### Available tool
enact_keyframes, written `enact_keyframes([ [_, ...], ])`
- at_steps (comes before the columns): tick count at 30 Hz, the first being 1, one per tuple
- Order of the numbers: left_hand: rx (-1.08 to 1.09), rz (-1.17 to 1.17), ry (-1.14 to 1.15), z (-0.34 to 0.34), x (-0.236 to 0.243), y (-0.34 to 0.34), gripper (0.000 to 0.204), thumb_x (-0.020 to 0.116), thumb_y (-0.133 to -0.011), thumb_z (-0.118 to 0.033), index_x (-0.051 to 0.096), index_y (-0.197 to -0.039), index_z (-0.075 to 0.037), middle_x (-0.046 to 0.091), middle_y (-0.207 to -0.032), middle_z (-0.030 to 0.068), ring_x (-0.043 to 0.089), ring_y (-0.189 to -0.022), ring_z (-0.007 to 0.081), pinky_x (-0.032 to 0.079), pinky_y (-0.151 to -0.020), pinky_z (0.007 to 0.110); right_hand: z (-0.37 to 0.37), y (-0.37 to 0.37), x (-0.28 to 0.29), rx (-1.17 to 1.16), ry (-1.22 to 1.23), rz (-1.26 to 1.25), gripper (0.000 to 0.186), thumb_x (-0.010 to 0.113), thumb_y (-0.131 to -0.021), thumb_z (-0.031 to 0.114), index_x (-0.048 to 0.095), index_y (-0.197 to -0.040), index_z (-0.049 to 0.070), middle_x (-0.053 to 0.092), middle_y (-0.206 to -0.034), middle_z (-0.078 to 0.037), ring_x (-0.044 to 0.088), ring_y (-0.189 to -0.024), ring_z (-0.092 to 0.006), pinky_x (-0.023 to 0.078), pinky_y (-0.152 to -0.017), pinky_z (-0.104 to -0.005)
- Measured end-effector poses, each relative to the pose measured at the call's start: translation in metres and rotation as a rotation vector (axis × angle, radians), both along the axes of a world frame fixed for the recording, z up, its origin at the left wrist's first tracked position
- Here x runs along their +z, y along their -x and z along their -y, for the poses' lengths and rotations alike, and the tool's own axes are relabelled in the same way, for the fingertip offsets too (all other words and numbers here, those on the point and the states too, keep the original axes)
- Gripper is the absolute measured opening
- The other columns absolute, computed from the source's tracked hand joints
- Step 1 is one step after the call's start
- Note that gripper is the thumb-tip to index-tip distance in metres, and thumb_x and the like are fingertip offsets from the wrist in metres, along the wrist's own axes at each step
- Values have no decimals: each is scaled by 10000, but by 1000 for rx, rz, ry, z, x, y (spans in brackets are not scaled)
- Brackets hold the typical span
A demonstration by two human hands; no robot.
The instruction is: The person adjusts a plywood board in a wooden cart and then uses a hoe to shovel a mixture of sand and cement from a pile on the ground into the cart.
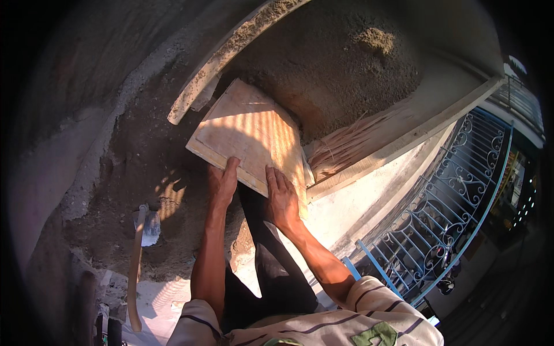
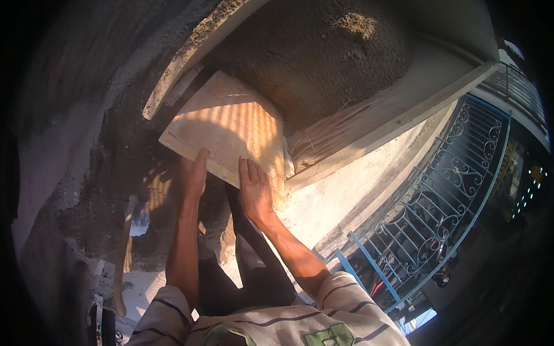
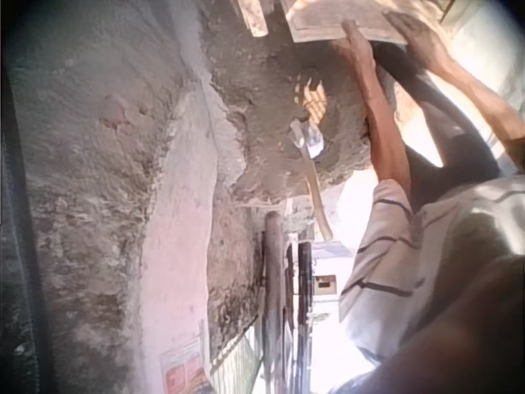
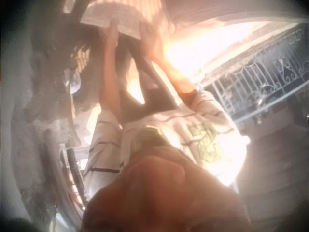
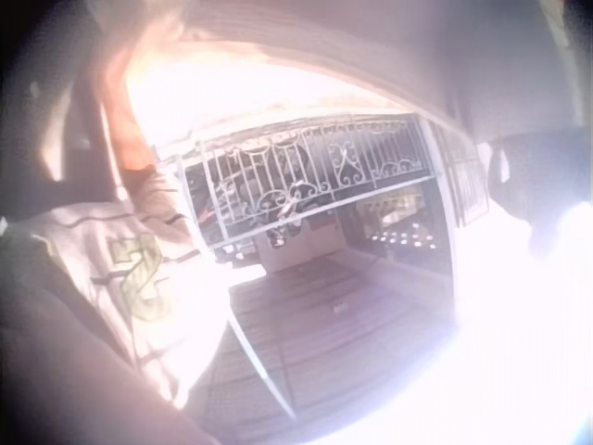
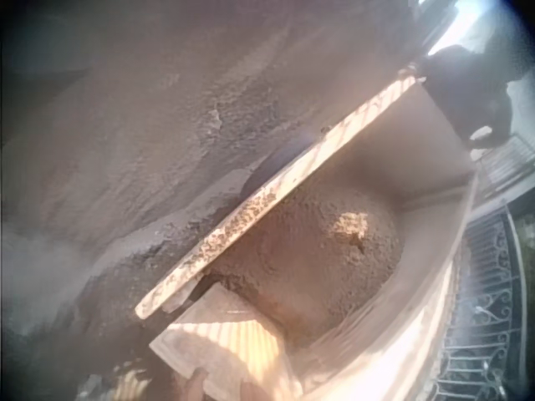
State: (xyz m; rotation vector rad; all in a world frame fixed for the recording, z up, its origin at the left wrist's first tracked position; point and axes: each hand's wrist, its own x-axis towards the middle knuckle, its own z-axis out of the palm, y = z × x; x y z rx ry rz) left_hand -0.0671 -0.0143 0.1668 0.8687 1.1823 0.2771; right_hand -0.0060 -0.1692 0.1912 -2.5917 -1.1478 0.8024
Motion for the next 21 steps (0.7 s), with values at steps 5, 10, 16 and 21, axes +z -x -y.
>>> enact_keyframes([
  [5, -111, -28, 1, 0, 5, 7, 485, 617, -849, -106, 487, -1281, 75, 582, -1242, 206, 564, -1147, 290, 434, -968, 389, -2, -1, 19, -116, 5, -104, 669, 520, -739, -132, 424, -1394, -33, 533, -1288, -295, 538, -1180, -435, 451, -1002, -442],
  [10, -137, -74, -140, 1, -16, 7, 311, 620, -833, -212, 639, -912, 88, 689, -875, 209, 679, -825, 344, 495, -730, 456, -18, 5, 0, -72, -57, -7, 605, 493, -743, -136, 471, -1341, -51, 576, -1223, -294, 557, -1151, -432, 484, -952, -441],
  [16, -3, -74, -612, 13, -8, -3, 356, 617, -827, -246, 619, -835, 109, 658, -770, 261, 675, -765, 389, 492, -673, 444, 9, 2, 14, -12, -67, -36, 555, 516, -843, -74, 421, -1389, -42, 567, -1249, -296, 568, -1163, -410, 492, -956, -432],
  [21, -111, 24, -159, -6, -29, -4, 387, 621, -827, -245, 614, -976, 112, 682, -947, 221, 678, -880, 313, 502, -760, 407, -13, -2, -3, -71, -52, 2, 569, 514, -741, -118, 494, -1302, -27, 592, -1200, -270, 586, -1085, -427, 496, -921, -450],
])
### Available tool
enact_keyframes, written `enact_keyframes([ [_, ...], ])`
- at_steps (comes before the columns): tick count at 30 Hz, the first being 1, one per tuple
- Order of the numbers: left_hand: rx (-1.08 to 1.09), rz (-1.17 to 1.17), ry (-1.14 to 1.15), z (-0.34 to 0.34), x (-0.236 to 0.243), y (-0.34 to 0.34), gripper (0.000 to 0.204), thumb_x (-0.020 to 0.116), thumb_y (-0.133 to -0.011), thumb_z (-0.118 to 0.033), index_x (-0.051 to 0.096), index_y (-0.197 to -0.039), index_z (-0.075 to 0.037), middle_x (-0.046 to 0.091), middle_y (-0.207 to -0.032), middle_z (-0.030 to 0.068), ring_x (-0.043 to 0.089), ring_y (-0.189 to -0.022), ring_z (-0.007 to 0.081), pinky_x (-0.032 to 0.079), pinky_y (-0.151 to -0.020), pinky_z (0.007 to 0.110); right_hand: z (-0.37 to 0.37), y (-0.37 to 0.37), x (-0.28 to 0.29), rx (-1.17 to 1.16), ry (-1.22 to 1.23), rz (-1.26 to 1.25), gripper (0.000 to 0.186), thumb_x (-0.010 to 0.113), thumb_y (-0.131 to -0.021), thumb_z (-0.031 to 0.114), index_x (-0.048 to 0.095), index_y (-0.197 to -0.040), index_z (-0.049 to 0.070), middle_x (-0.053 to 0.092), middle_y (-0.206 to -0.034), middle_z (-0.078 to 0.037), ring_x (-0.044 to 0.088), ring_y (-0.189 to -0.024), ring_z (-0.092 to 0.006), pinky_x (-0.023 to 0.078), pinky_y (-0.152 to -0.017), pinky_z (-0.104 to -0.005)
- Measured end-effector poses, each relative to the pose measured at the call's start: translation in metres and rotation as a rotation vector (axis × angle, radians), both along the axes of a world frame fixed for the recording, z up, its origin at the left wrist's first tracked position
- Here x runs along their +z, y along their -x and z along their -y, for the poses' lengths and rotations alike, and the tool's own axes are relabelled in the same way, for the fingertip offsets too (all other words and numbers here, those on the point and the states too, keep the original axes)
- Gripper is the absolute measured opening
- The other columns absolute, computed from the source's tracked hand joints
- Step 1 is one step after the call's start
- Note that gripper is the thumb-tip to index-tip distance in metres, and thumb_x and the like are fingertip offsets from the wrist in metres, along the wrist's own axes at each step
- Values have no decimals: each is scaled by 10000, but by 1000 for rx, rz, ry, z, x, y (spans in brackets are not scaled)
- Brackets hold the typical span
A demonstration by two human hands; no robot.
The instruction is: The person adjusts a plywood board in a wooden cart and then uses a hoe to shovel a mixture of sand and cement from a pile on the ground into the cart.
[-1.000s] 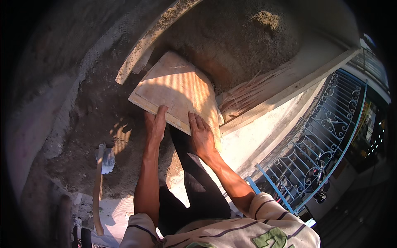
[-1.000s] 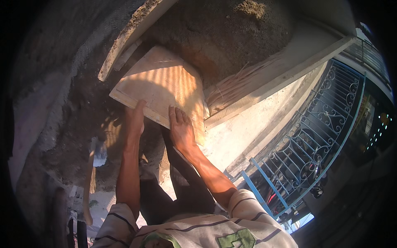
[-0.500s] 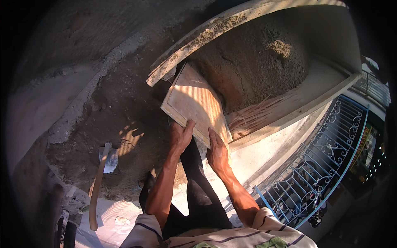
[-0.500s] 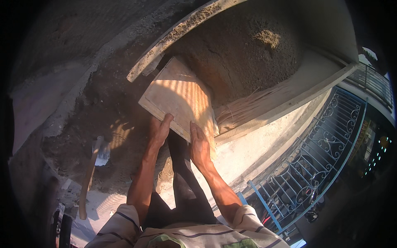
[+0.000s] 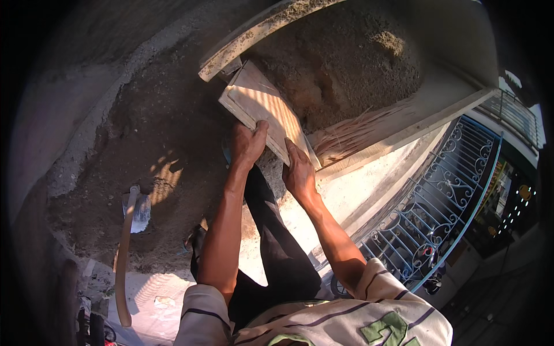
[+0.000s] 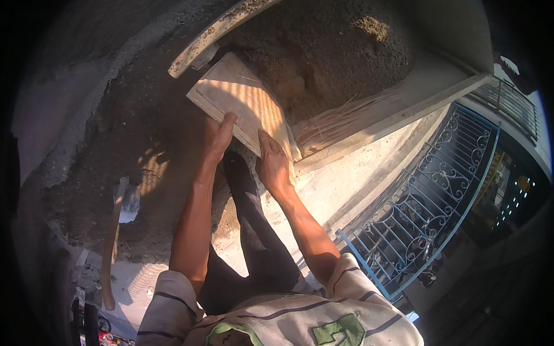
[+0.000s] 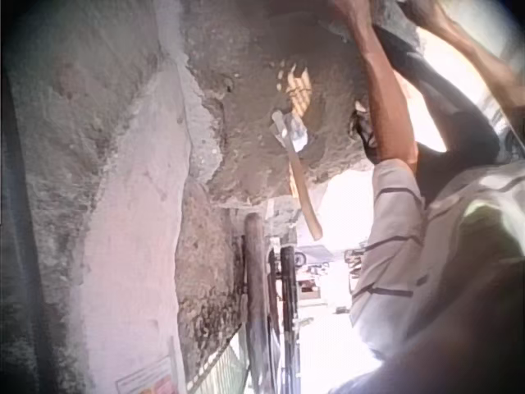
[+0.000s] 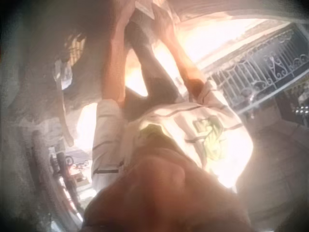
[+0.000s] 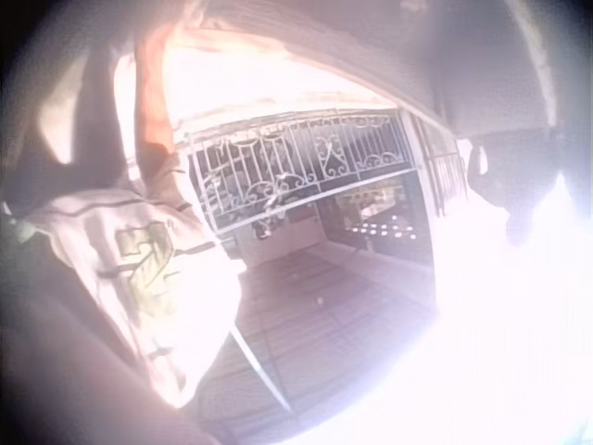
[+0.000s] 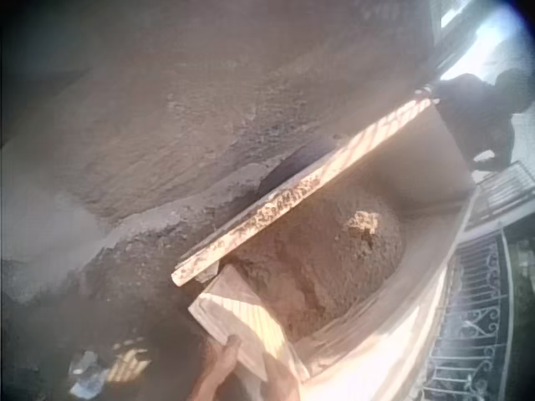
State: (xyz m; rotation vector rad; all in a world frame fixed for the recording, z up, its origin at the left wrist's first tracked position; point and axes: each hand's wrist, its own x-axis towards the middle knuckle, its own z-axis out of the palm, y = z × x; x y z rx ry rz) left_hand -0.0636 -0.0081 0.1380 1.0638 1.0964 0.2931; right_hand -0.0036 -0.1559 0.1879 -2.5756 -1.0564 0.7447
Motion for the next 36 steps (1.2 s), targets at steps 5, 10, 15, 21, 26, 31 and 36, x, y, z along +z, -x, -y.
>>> enact_keyframes([
  [5, 194, 100, 237, -1, 21, -20, 461, 625, -812, -107, 520, -1206, 108, 619, -1146, 164, 595, -1065, 250, 444, -927, 351, 8, -30, 11, 86, 40, -73, 584, 449, -794, -109, 466, -1368, 0, 584, -1228, -271, 591, -1092, -428, 500, -922, -450],
  [10, 154, 51, 296, 3, 46, -31, 509, 617, -807, -45, 475, -1274, 98, 571, -1224, 149, 557, -1109, 240, 412, -977, 338, 6, -48, 53, -21, 82, -198, 571, 462, -806, -114, 488, -1361, 16, 590, -1226, -261, 609, -1069, -416, 498, -926, -437],
  [15, 154, 66, 195, 15, 22, -2, 581, 620, -823, -34, 427, -1367, 36, 532, -1291, 126, 528, -1174, 237, 421, -997, 371, 22, -25, 19, 69, -94, -47, 462, 487, -829, -52, 532, -1287, -11, 589, -1230, -235, 577, -1120, -397, 482, -950, -432],
  [21, 215, 0, 228, 17, 29, -10, 501, 605, -822, -47, 468, -1291, 64, 549, -1246, 120, 536, -1135, 246, 422, -963, 357, 28, -18, 9, -30, -182, 11, 511, 589, -748, -24, 545, -1256, 9, 611, -1182, -197, 592, -1055, -385, 500, -903, -442],
  [26, 214, -72, 130, 18, 23, -15, 456, 619, -820, -72, 509, -1235, 81, 583, -1195, 125, 561, -1065, 245, 430, -924, 361, 22, -20, 15, -69, -140, 25, 548, 600, -710, -20, 535, -1252, 22, 611, -1132, -166, 598, -1031, -351, 507, -861, -436],
  [31, 146, -26, 206, 20, 23, -3, 501, 592, -858, -77, 463, -1318, 74, 537, -1288, 139, 515, -1172, 245, 390, -1009, 364, 22, -11, 18, -83, -172, 57, 520, 563, -703, -38, 546, -1221, 12, 617, -1080, -157, 606, -984, -345, 511, -833, -447],
  [36, 25, -40, 56, 13, 12, 1, 580, 586, -830, -57, 411, -1370, 59, 540, -1285, 167, 502, -1224, 267, 379, -1041, 383, 13, -10, 11, -66, -126, 44, 574, 552, -696, -70, 528, -1264, 10, 610, -1188, -185, 603, -1036, -379, 513, -881, -437],
])
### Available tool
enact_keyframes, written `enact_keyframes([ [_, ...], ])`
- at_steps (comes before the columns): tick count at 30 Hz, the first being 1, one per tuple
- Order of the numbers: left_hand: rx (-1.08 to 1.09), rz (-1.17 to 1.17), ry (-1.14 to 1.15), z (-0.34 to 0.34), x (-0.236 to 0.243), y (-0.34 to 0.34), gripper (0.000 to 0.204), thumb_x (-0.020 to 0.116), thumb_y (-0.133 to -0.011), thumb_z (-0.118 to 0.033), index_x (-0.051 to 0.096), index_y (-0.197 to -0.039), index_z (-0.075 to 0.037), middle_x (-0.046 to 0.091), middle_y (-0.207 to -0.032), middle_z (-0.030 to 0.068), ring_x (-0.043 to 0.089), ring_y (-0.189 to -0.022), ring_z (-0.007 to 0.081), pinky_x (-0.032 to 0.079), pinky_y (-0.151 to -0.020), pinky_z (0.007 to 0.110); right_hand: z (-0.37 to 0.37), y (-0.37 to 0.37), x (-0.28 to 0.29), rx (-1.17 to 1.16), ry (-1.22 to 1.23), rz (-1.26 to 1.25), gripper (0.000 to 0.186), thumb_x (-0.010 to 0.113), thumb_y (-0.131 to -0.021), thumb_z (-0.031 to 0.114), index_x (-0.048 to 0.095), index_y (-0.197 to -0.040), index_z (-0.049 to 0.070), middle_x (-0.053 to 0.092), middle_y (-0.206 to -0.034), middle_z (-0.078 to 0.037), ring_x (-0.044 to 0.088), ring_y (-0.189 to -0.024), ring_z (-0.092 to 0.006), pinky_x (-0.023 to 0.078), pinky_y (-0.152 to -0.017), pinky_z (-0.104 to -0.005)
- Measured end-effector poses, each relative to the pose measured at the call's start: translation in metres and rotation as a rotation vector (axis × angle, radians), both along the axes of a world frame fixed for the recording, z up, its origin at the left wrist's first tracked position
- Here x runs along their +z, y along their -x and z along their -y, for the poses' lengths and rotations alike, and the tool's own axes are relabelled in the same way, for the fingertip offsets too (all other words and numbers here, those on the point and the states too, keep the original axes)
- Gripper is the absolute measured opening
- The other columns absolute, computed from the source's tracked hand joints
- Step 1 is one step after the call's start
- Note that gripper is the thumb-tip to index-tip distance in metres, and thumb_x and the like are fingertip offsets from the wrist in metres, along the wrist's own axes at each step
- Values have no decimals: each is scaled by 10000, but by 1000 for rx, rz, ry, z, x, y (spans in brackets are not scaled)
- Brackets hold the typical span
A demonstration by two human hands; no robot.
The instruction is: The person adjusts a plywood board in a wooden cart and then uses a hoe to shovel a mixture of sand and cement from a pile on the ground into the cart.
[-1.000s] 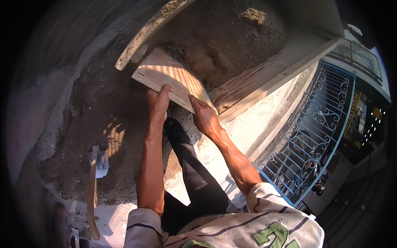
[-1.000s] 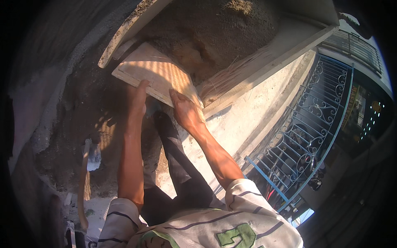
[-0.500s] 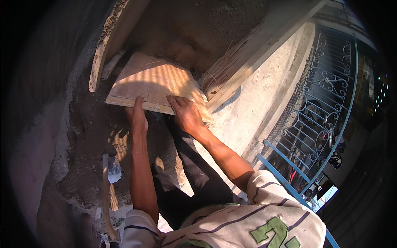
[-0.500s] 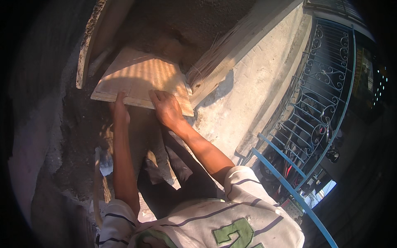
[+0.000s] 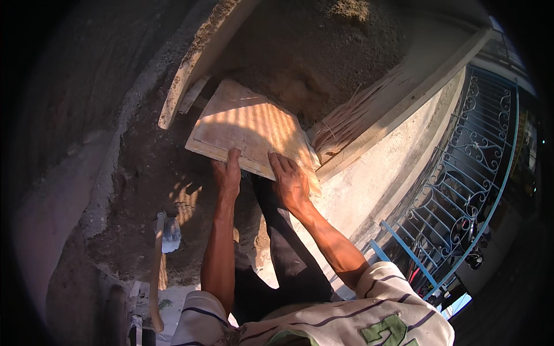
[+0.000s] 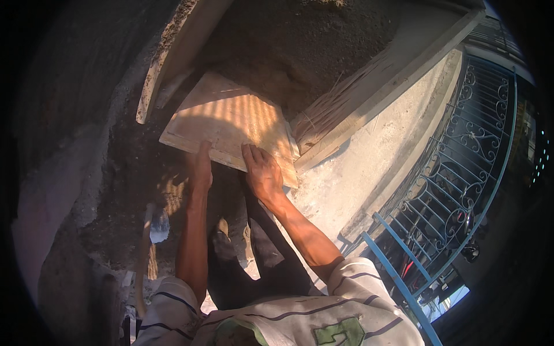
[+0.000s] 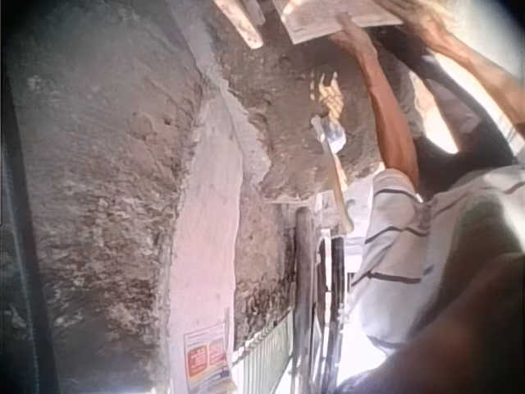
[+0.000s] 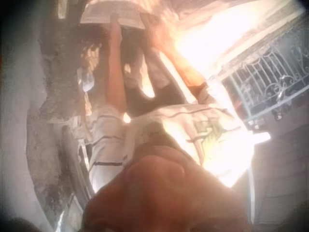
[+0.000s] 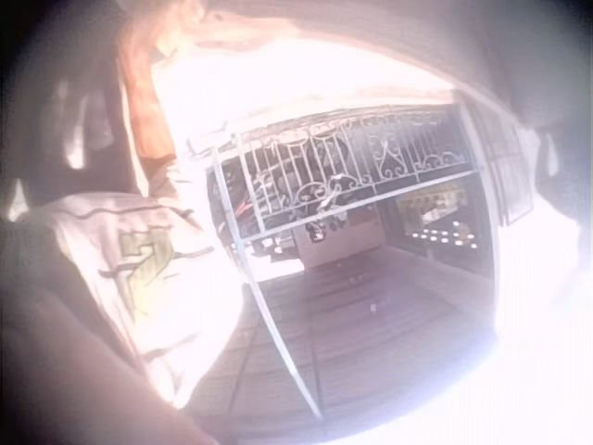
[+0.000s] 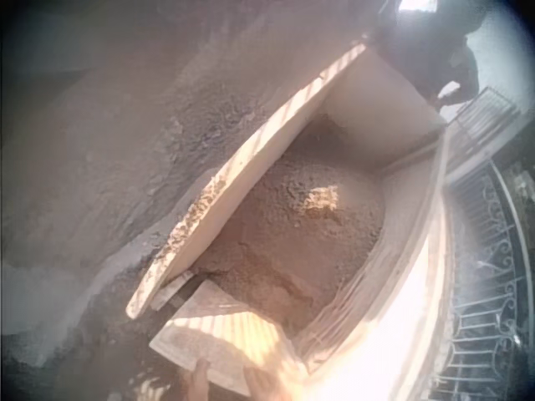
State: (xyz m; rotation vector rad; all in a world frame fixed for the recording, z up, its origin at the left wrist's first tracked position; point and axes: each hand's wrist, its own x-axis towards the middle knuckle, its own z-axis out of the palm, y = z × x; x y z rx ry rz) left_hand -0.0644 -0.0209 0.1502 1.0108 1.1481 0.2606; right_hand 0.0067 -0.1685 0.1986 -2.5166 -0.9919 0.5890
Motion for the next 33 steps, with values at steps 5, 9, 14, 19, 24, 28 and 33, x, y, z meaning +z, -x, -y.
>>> enact_keyframes([
  [5, 63, 105, -2, 6, 13, -4, 556, 606, -832, -81, 438, -1342, 64, 532, -1308, 184, 509, -1220, 279, 395, -1021, 383, 14, 5, -8, 53, 24, 14, 609, 563, -692, -74, 520, -1295, 0, 614, -1203, -198, 598, -1058, -382, 512, -882, -445],
  [9, -35, -66, -8, -5, 2, 4, 449, 620, -826, -177, 558, -1179, 96, 629, -1157, 204, 608, -1075, 291, 465, -904, 399, -5, 17, -4, 15, 126, -11, 642, 616, -689, -37, 511, -1320, 22, 611, -1222, -181, 584, -1102, -359, 505, -909, -421],
  [14, 50, -38, -15, 2, 0, -5, 414, 640, -831, -261, 620, -1063, 82, 678, -1034, 205, 656, -956, 301, 490, -812, 388, -5, 3, 7, 45, 104, -150, 688, 747, -764, 205, 463, -1364, 25, 521, -1327, -224, 481, -1234, -391, 396, -1039, -467],
  [19, 71, 103, 4, 1, 10, -2, 499, 698, -855, -382, 627, -1062, 66, 676, -993, 161, 647, -911, 242, 487, -792, 357, -26, -28, 13, 96, -108, -259, 644, 712, -841, 435, 564, -1287, -6, 446, -1420, -236, 427, -1318, -386, 345, -1084, -452],
  [24, 92, 207, 14, 1, 19, 3, 538, 694, -874, -441, 630, -1054, 63, 669, -962, 134, 633, -885, 204, 486, -778, 340, -44, -55, -13, 99, -129, -649, 655, 701, -855, 445, 538, -1322, 15, 544, -1351, -186, 506, -1267, -285, 386, -1055, -396],
  [28, 90, 235, -40, 2, 26, 3, 572, 686, -875, -463, 624, -1060, 75, 673, -980, 154, 639, -899, 219, 486, -789, 344, -40, -63, -26, 163, -75, -477, 597, 685, -866, 353, 518, -1339, 30, 577, -1313, -184, 569, -1194, -303, 446, -990, -398],
  [33, 86, 172, -117, 0, 18, 9, 611, 674, -874, -489, 612, -1071, 86, 677, -1009, 183, 643, -931, 281, 482, -815, 372, -76, -70, 14, 426, -31, 20, 551, 620, -842, 194, 477, -1347, 26, 631, -1150, -248, 656, -954, -404, 545, -801, -456],
])
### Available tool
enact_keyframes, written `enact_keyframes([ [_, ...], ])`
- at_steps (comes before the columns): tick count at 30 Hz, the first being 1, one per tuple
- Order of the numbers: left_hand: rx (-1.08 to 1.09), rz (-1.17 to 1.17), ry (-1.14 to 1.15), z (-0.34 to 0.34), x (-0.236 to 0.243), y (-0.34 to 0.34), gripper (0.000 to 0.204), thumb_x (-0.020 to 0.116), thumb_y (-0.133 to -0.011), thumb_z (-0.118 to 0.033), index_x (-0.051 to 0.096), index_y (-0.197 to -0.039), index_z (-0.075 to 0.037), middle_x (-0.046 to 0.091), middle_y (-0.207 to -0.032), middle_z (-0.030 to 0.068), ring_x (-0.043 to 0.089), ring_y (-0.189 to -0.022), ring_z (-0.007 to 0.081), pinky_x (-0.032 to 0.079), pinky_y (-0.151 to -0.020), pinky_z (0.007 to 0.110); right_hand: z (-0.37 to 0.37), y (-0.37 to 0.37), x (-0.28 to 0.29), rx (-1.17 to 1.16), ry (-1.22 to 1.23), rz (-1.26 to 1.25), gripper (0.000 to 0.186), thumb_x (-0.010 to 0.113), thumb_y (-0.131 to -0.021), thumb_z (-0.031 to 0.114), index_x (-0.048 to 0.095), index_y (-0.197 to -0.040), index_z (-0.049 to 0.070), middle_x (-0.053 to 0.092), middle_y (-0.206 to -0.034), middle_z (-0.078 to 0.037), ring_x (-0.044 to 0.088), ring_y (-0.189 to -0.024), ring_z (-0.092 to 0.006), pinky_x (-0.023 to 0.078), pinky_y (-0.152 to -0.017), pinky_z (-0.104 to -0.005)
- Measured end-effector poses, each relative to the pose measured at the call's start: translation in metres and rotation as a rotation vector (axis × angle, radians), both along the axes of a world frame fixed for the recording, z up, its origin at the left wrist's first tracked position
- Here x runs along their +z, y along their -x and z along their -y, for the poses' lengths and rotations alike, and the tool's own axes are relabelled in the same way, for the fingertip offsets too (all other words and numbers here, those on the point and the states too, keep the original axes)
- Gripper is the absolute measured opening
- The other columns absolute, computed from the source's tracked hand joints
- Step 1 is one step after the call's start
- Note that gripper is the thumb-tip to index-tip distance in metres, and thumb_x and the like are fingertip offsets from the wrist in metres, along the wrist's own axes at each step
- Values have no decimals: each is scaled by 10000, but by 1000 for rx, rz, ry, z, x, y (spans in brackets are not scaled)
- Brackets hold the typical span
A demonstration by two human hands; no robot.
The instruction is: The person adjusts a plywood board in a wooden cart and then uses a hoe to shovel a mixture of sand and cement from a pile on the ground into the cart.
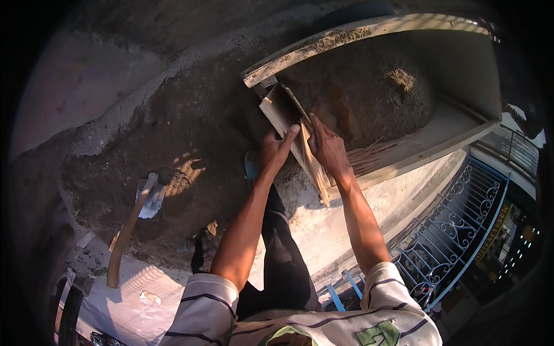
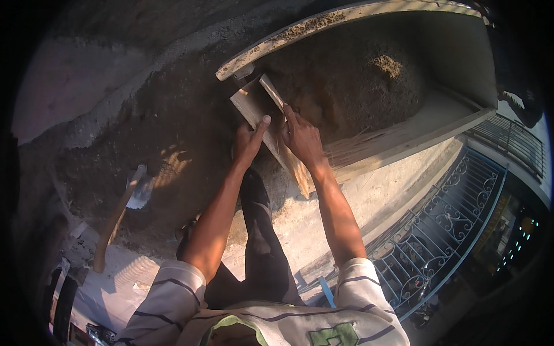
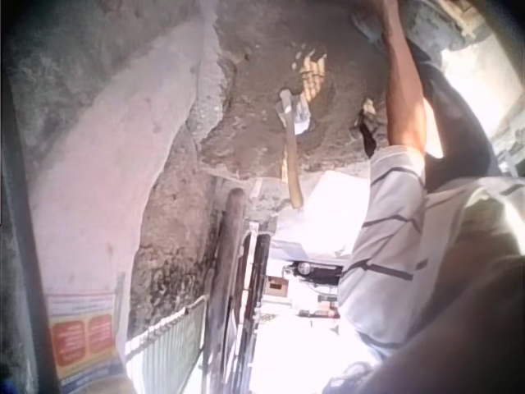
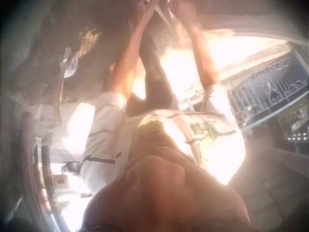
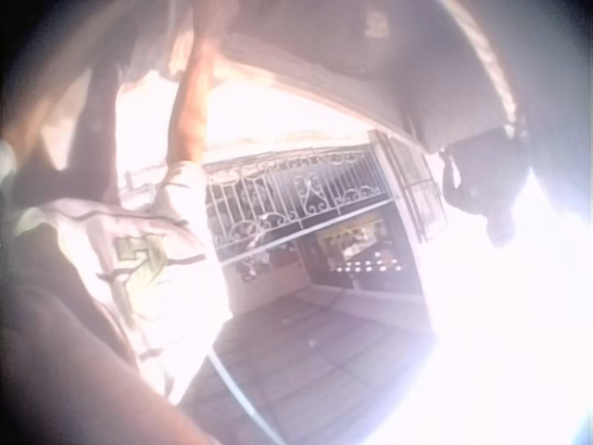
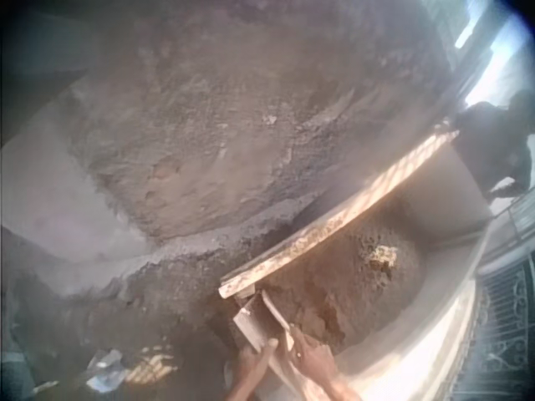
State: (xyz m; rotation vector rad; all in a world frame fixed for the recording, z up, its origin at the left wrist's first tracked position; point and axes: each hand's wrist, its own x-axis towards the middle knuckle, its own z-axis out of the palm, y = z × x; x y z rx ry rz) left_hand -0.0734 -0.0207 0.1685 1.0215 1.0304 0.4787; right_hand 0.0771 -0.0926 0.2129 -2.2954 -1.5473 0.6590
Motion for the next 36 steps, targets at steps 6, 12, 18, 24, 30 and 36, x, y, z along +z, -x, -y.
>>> enact_keyframes([
  [6, 49, 45, -26, 5, -5, -7, 605, 666, -875, -505, 619, -1062, 69, 678, -980, 194, 647, -921, 294, 482, -811, 382, -37, -14, -9, -67, 119, 133, 499, 588, -849, 212, 495, -1308, 42, 674, -957, -253, 667, -827, -421, 540, -726, -503],
  [12, 53, -66, -158, 4, -22, 1, 424, 642, -874, -304, 609, -1055, 78, 671, -956, 234, 659, -895, 346, 490, -785, 419, -51, 7, -3, -118, -23, 79, 292, 553, -901, 172, 631, -1132, 11, 670, -963, -254, 660, -847, -421, 539, -718, -493],
  [18, 37, -135, -104, 18, -30, -14, 375, 628, -849, -269, 612, -1018, 66, 673, -952, 232, 656, -882, 381, 488, -759, 450, -58, -3, -17, -183, -43, 96, 279, 557, -908, 159, 640, -1130, 11, 670, -965, -245, 658, -835, -421, 539, -716, -486],
  [24, -41, -224, -195, 20, -48, -6, 259, 611, -856, -227, 594, -932, 19, 622, -843, 163, 608, -819, 333, 448, -687, 399, -67, 6, -27, -168, -132, 119, 278, 566, -919, 191, 658, -1125, 28, 689, -938, -216, 670, -812, -407, 549, -728, -470],
  [30, 15, -110, -55, 23, -82, -5, 274, 602, -855, -196, 585, -968, 53, 618, -884, 186, 605, -833, 294, 459, -735, 389, -100, 11, -20, -219, 36, -73, 413, 637, -881, 384, 704, -1053, 16, 696, -960, -208, 677, -844, -389, 545, -733, -447],
  [36, 50, 29, -14, 12, -24, -10, 364, 593, -865, -195, 569, -1064, 109, 644, -997, 225, 621, -910, 282, 477, -796, 393, -85, 17, -26, -324, -72, -187, 548, 538, -938, 483, 679, -1113, -17, 674, -1063, -240, 661, -992, -390, 520, -843, -414],
])
